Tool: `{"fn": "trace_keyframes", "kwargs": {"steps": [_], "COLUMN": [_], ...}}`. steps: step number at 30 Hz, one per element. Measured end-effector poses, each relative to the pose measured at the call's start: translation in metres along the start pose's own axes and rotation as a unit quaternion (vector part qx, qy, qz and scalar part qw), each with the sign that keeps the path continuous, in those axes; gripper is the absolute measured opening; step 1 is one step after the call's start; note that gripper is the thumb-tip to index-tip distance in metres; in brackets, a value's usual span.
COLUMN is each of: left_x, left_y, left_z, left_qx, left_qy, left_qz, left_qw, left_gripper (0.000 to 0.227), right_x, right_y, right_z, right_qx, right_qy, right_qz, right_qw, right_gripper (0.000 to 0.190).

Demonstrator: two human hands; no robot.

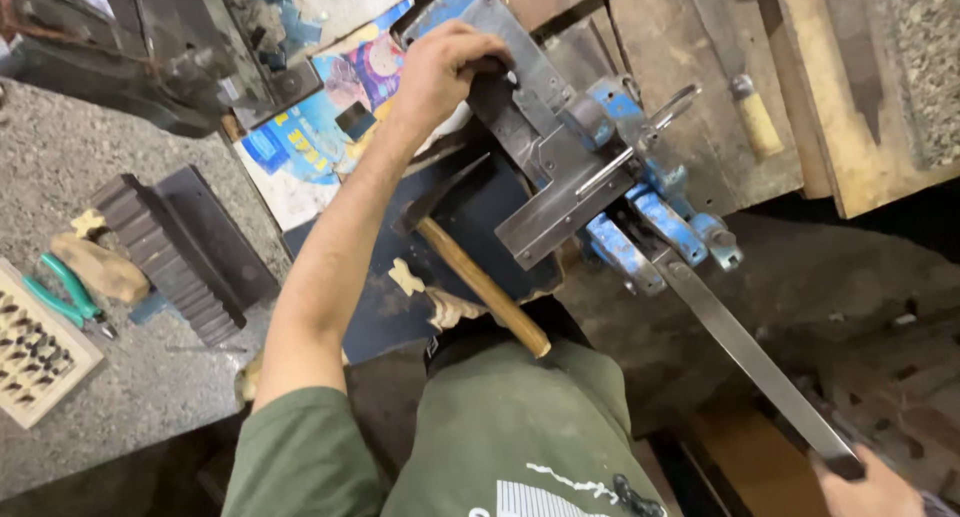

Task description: The person assembles small wooden pieces with metal inserts. They repeatedly pick up a wooden piece, insert a metal component, and use a hammer to tap it into place. The person also uses a bandsaw to cut the metal insert and a vise to hold the piece during assembly.

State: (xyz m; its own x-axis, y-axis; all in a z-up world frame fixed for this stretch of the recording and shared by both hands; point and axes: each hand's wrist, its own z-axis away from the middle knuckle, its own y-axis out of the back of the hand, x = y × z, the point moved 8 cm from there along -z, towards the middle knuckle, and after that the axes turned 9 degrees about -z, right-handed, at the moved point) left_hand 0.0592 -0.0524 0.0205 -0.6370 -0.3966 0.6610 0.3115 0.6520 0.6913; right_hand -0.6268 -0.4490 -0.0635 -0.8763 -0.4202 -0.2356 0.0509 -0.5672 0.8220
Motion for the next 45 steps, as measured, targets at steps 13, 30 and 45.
{"fn": "trace_keyframes", "kwargs": {"steps": [13, 30, 45], "left_x": [-0.008, 0.026, 0.024], "left_y": [-0.009, 0.006, -0.032], "left_z": [0.000, -0.005, -0.031], "left_qx": [-0.025, -0.018, -0.090], "left_qy": [-0.027, -0.128, -0.236], "left_qz": [-0.035, -0.119, -0.172], "left_qw": [0.999, 0.984, 0.952], "left_gripper": [0.045, 0.043, 0.033], "right_x": [-0.033, -0.022, -0.075], "right_y": [-0.005, 0.029, 0.049], "right_z": [-0.004, 0.011, -0.016], "right_qx": [-0.088, -0.025, 0.000], "right_qy": [-0.067, -0.091, -0.095], "right_qz": [-0.079, 0.108, 0.064], "right_qw": [0.991, 0.990, 0.993], "right_gripper": [0.048, 0.062, 0.071]}}
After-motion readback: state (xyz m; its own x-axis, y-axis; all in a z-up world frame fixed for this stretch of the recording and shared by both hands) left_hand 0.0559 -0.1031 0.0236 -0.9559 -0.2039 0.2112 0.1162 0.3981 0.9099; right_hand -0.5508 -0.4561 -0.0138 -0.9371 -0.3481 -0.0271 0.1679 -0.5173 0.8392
